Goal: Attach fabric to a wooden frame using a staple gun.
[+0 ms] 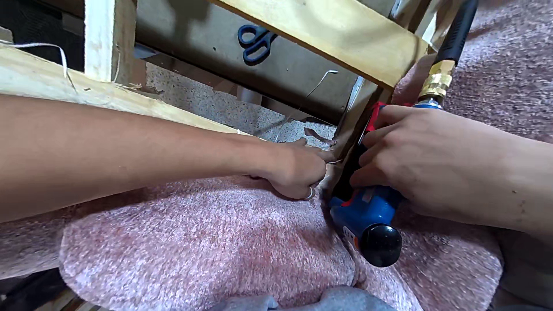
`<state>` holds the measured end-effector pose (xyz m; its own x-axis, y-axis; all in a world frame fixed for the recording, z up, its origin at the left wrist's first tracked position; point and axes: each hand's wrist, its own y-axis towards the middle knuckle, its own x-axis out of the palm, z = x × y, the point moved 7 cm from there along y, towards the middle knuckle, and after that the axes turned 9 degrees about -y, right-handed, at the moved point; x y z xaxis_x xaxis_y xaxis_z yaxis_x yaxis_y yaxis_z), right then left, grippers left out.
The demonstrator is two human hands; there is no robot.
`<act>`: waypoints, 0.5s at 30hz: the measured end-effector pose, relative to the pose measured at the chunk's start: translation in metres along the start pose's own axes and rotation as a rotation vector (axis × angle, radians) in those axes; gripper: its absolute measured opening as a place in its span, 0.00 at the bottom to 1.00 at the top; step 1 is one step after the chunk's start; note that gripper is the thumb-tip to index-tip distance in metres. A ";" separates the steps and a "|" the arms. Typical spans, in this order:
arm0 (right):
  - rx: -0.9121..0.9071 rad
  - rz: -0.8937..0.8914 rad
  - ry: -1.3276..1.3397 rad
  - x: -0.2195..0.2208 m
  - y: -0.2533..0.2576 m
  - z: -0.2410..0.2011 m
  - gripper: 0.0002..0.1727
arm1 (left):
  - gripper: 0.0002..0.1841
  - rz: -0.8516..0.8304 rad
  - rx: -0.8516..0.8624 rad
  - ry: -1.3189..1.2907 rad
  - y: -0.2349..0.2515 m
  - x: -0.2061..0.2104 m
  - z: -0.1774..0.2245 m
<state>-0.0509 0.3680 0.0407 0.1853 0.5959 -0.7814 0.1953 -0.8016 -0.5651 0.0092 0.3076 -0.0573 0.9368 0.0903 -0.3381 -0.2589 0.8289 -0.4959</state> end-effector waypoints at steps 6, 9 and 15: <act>-0.005 -0.029 -0.011 0.002 0.000 -0.003 0.04 | 0.27 -0.003 -0.154 -0.009 0.006 0.004 0.013; -0.011 -0.005 -0.008 0.001 0.001 -0.004 0.04 | 0.25 -0.001 -0.200 -0.005 0.008 0.006 0.016; 0.021 -0.011 -0.017 0.000 -0.001 -0.001 0.03 | 0.20 0.278 -0.121 0.078 0.013 0.014 0.016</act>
<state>-0.0501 0.3687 0.0411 0.1667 0.6043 -0.7791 0.1769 -0.7957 -0.5793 0.0227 0.3285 -0.0551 0.8064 0.2580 -0.5321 -0.5332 0.7061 -0.4659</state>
